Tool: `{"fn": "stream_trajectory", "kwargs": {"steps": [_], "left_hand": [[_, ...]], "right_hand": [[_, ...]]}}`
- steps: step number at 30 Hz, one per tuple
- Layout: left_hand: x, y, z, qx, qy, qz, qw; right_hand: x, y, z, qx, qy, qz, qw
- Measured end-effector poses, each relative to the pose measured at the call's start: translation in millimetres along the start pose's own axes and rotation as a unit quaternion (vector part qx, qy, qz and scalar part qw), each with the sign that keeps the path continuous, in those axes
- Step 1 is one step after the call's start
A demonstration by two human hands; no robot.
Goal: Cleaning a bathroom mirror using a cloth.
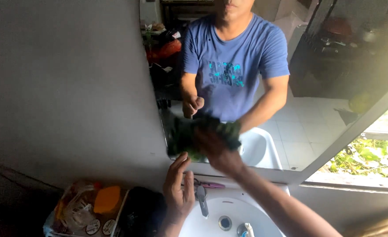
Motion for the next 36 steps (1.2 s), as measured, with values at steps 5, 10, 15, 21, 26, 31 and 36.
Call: {"fn": "stream_trajectory", "kwargs": {"steps": [5,10,15,21,26,31,36], "left_hand": [[9,-4,-6,0.009,0.030,-0.013,0.999],[-2,-7,9,-0.034,0.065,-0.087,0.994],[21,-24,2,-0.004,0.032,0.024,0.999],[12,-15,4,-0.007,0.027,-0.002,1.000],[9,-11,6,-0.015,0.020,0.004,1.000],[18,-15,2,0.015,0.049,0.024,0.998],[27,-37,-10,-0.056,0.066,-0.034,0.996]], "right_hand": [[-8,34,22,-0.066,-0.049,-0.018,0.996],[10,-47,-36,-0.022,0.004,-0.057,0.998],[16,-149,-182,0.217,0.149,-0.015,0.965],[6,-125,-154,0.142,0.167,0.020,0.975],[0,-49,-53,-0.017,0.114,-0.102,0.988],[13,-120,-97,0.009,0.141,-0.121,0.983],[6,-201,-216,0.213,0.162,-0.043,0.963]]}}
Point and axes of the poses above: each hand's wrist, its own y-axis away from the middle knuckle, its own z-axis out of the palm, x = y × z, the point moved 7 cm from there along -y, towards the middle knuckle, and after that the axes turned 7 degrees about -y, right-handed, at the moved point
